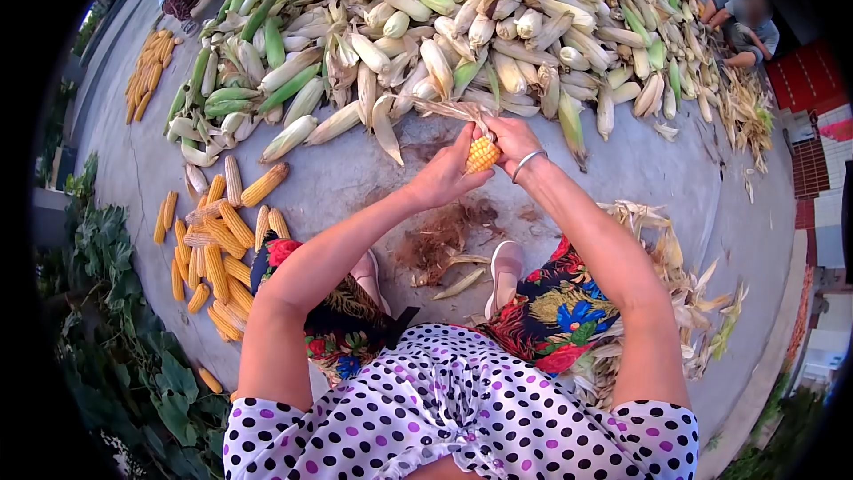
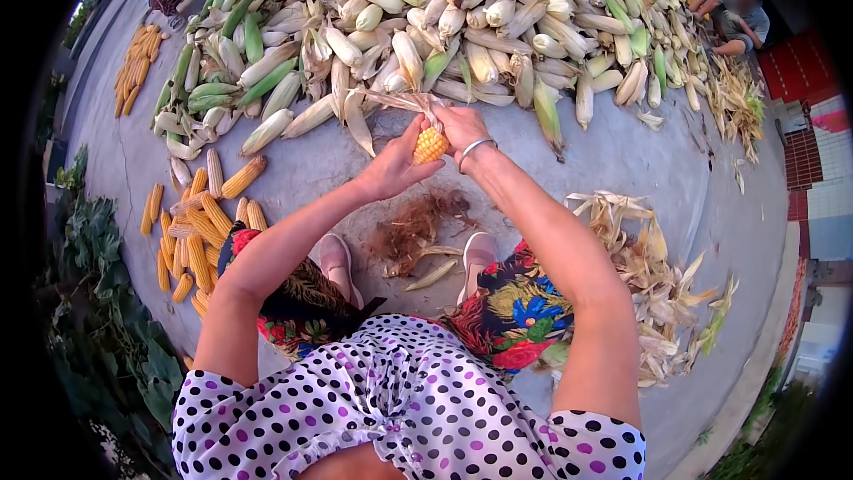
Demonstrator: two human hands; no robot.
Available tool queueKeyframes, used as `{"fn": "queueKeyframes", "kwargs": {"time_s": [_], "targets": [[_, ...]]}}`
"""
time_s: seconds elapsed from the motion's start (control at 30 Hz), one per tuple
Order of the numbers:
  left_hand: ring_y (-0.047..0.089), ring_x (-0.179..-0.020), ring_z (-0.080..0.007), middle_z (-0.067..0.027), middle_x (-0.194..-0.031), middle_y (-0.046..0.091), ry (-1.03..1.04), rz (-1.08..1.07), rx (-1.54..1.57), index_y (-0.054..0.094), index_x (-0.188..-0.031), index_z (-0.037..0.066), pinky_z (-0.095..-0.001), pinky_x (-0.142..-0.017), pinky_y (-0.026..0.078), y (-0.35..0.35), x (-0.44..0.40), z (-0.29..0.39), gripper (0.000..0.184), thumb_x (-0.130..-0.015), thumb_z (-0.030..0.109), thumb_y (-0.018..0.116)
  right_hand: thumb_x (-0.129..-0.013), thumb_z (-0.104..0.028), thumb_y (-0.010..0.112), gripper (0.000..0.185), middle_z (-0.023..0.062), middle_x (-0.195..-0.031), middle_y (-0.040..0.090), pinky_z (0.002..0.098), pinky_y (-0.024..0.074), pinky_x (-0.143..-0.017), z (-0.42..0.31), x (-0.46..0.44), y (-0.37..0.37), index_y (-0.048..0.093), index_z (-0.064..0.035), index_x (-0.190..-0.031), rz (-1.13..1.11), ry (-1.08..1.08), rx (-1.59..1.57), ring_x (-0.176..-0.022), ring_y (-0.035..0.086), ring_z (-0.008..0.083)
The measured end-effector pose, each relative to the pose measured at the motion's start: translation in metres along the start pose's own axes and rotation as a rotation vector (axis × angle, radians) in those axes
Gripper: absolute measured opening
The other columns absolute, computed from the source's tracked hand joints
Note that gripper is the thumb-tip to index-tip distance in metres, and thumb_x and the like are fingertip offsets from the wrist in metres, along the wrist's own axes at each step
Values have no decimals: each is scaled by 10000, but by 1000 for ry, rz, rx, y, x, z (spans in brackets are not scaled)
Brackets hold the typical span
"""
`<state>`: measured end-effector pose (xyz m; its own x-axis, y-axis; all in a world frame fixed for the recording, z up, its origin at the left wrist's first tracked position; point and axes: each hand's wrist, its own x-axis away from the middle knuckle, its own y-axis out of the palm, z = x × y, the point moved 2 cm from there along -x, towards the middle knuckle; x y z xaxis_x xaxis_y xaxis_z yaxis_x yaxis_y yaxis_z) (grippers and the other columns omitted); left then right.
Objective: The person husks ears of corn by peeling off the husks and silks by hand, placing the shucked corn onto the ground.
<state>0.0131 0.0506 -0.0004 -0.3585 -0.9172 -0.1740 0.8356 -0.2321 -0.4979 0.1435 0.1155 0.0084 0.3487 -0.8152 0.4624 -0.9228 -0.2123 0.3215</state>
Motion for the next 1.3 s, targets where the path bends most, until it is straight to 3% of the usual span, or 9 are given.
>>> {"fn": "queueKeyframes", "kwargs": {"time_s": [0.4, 0.43, 0.57, 0.7, 0.73, 0.93, 1.13, 1.17, 1.3], "targets": [[553, -939, -368, -216, -1032, 552, 215, 62, -304, 88, -1404, -13, -408, -817, 444, 2, -9, 12, 847, -778, 153, 635, -882, -136, 451, 226, 25, -554, 492, 262, 308, -368, -18, 1, -6, 525, -58, -683, 160, -25, -58, -407, 391, 117], [551, -926, -359, -209, -1019, 551, 298, 26, -401, 105, -1401, -20, -400, -815, 440, 2, -8, 9, 849, -765, 148, 640, -891, -135, 418, 250, -28, -499, 369, 243, 224, -352, -27, -5, -17, 436, -116, -642, 41, 309, -518, -387, 269, 93], [543, -906, -339, -185, -1012, 546, 448, -172, -555, 206, -1369, -34, -375, -831, 428, 13, 15, 0, 794, -732, 141, 646, -874, -151, 429, 237, -56, -483, 265, 219, 167, -361, -87, -11, -84, 375, -160, -644, 187, -153, -552, -395, 206, 71], [557, -933, -334, -175, -1051, 556, 198, -248, -672, 306, -1294, -3, -397, -839, 438, -11, 31, -58, 646, -771, 188, 634, -840, -281, 489, 286, 90, -637, 592, 341, 398, -397, -44, -42, -242, 615, -31, -780, 826, -244, 616, -448, 502, 236], [561, -945, -331, -171, -1059, 559, 162, -221, -686, 340, -1258, 13, -406, -839, 441, -27, 38, -80, 587, -785, 206, 630, -831, -340, 486, 417, 235, -919, 648, 425, 511, -655, -30, -41, -282, 645, 25, -959, 943, -129, 1423, -770, 641, 378], [560, -996, -329, -156, -1059, 550, -461, -286, -1060, 406, -1120, 43, -438, -805, 462, -193, 145, -187, 455, -767, 183, 658, -727, -166, 694, 384, 24, -1185, 603, 339, 513, -828, 3, 79, -330, 642, -127, -1105, 480, 1088, 1836, -1032, 611, 209], [273, -1334, -295, -126, -1445, 293, -1285, -679, -1337, 363, -1377, 186, -515, -1043, 239, -319, 327, -261, 511, -896, 321, 470, -759, -217, 678, 299, 37, -1019, 665, 384, 557, -615, 23, 125, -399, 666, -81, -1024, 440, 1541, 1764, -880, 652, 174], [331, -1304, -307, -97, -1457, 284, -1287, -416, -1214, 363, -1379, 257, -702, -1003, 43, -322, 362, -284, 474, -925, 383, 314, -764, -220, 673, 295, 42, -1012, 665, 384, 557, -607, 23, 123, -397, 664, -77, -1022, 411, 1536, 1771, -866, 653, 177], [448, -1215, -290, -163, -1298, 469, -1214, -609, -1078, 600, -1134, 85, -479, -902, 445, -290, 336, -268, 447, -733, 273, 663, -784, -235, 655, 285, 63, -987, 664, 388, 554, -577, 39, 88, -372, 660, -63, -1011, 187, 1382, 1840, -808, 657, 189]]}}
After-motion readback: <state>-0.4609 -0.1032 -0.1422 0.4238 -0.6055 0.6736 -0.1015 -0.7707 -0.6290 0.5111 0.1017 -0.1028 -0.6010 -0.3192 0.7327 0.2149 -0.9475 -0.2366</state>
